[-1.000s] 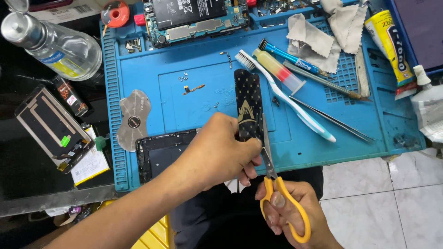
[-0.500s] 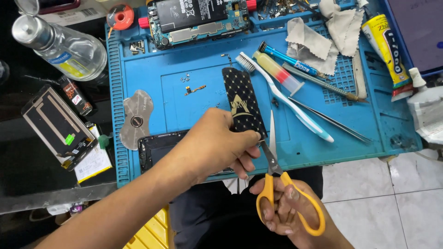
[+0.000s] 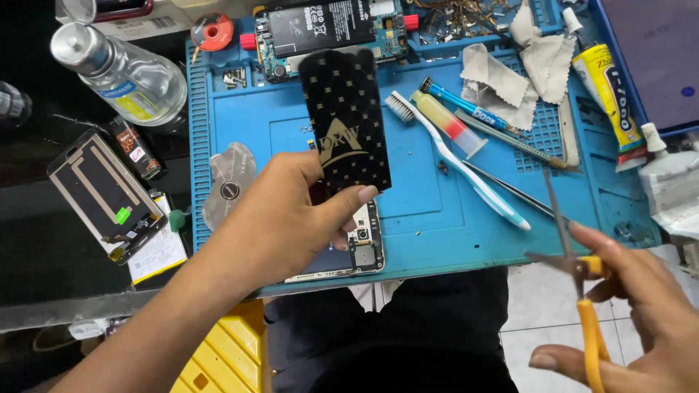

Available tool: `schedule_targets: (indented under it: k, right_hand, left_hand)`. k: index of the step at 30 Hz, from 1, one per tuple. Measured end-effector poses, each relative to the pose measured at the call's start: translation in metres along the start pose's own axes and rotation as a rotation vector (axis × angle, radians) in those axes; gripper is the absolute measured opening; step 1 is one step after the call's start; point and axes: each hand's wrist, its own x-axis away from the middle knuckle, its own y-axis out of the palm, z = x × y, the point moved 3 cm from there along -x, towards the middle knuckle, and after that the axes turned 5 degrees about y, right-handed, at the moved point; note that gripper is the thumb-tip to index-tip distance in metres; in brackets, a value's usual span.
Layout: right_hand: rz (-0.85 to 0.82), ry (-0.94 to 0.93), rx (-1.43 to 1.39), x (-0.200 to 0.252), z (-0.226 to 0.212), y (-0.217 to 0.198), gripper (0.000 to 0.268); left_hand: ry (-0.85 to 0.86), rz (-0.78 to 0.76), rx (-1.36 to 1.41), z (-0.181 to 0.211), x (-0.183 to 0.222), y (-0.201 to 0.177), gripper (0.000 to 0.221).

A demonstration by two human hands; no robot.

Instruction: Repairing a mobile phone by cutting decorative film, applying adhesive tape, and securing internal components using tweezers.

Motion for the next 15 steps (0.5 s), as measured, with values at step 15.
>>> schedule_targets:
  k: [15]
  right_hand:
    - [0.290, -0.145, 0.115, -0.116, 0.034, -0.031, 0.119]
  left_hand:
    - [0.400, 0.261, 0.073, -0.025, -0.007, -0.029, 0.011]
